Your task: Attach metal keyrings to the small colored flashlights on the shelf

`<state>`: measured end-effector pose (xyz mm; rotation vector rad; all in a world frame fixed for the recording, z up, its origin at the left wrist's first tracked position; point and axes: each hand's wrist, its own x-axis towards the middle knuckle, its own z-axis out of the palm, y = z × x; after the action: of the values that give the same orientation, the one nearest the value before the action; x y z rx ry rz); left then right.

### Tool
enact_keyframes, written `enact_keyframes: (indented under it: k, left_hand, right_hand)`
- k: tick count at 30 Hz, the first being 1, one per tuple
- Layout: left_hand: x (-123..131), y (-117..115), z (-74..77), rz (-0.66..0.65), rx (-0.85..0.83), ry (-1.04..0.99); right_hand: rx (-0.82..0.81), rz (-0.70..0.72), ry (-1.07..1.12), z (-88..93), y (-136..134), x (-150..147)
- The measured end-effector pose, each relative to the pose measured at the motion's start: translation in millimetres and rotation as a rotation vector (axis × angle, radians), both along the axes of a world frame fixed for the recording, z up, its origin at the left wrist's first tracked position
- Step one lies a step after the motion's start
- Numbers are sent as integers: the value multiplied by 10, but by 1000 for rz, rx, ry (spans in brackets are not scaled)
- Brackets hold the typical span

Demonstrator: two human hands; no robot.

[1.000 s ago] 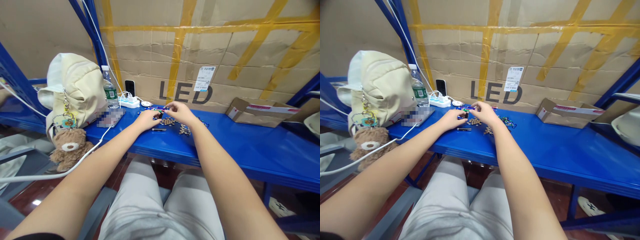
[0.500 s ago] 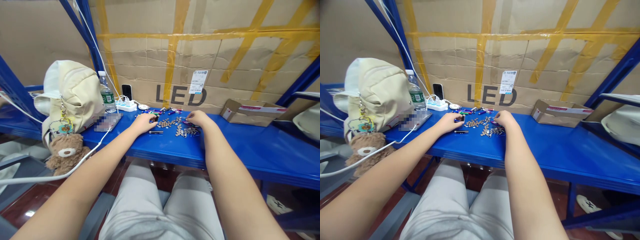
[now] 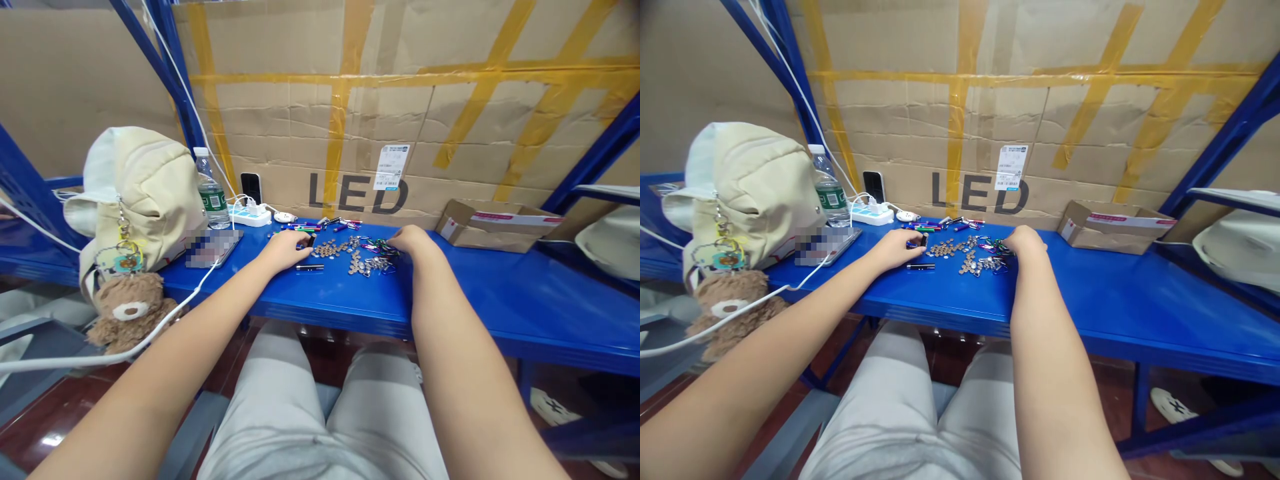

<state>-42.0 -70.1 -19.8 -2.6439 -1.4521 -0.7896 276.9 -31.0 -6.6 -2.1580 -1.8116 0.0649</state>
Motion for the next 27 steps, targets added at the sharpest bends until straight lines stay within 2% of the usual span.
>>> enact_keyframes:
  k: [3, 5, 9, 14, 19, 25, 27]
  left_hand:
    - [0, -6, 1, -1, 5, 13]
    - [1, -13, 3, -5, 8, 17]
    - [4, -21, 5, -7, 1, 20]
    - [10, -25, 10, -19, -12, 20]
    - [21, -41, 26, -28, -20, 20]
    - [37, -60, 38, -24, -15, 37]
    - [39, -61, 38, -29, -9, 37]
  right_hand:
    - [-145, -43, -42, 57, -40, -51]
    - [-164, -28, -80, 69, -58, -83]
    - [-79, -10, -109, 72, -107, -126]
    - [-6, -45, -19, 158, -211, -225]
    - [77, 131, 123, 244, -335, -413]
    - [-45, 430, 160, 235, -456, -704]
    - [-60, 488, 150, 200, -441, -766]
